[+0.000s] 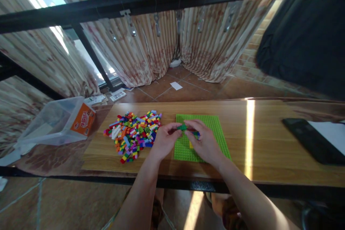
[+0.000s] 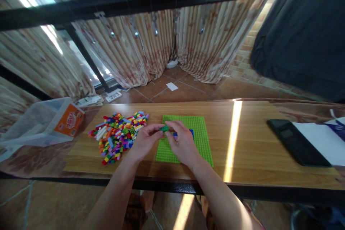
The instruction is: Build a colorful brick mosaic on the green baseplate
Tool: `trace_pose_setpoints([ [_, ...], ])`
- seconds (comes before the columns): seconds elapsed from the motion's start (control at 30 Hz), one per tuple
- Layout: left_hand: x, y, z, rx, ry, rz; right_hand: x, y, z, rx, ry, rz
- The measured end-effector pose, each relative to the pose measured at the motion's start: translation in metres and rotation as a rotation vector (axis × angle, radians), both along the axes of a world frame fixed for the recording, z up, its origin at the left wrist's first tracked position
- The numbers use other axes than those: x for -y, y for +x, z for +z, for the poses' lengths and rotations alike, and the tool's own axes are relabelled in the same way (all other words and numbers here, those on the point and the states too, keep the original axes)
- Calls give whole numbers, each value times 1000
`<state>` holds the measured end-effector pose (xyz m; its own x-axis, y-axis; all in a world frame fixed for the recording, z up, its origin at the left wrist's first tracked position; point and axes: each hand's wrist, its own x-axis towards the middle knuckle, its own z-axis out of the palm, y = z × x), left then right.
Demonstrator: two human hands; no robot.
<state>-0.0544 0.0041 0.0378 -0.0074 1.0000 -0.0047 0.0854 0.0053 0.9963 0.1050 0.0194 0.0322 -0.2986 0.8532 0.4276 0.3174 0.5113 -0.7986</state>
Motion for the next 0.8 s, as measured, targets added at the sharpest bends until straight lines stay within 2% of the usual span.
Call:
trace_pose_setpoints([
  [0.17, -3, 15, -6, -14, 40, -75, -7, 24, 3, 82, -22, 9],
  [0.27, -7, 25, -11, -28, 45, -48, -12, 39, 4, 123, -31, 14],
  [0.43, -11, 32, -11, -315, 36, 109, -27, 70, -3, 161, -74, -200],
  [0.5, -12, 33, -8, -440, 29, 127, -33, 79, -10, 196, -125, -248],
  [0.63, -12, 36, -7, -570, -3, 109, -37, 83, -22, 271, -205, -228],
  [0.8, -12, 40, -12, -553, -11, 78, -37, 77, -26, 327, -222, -209],
])
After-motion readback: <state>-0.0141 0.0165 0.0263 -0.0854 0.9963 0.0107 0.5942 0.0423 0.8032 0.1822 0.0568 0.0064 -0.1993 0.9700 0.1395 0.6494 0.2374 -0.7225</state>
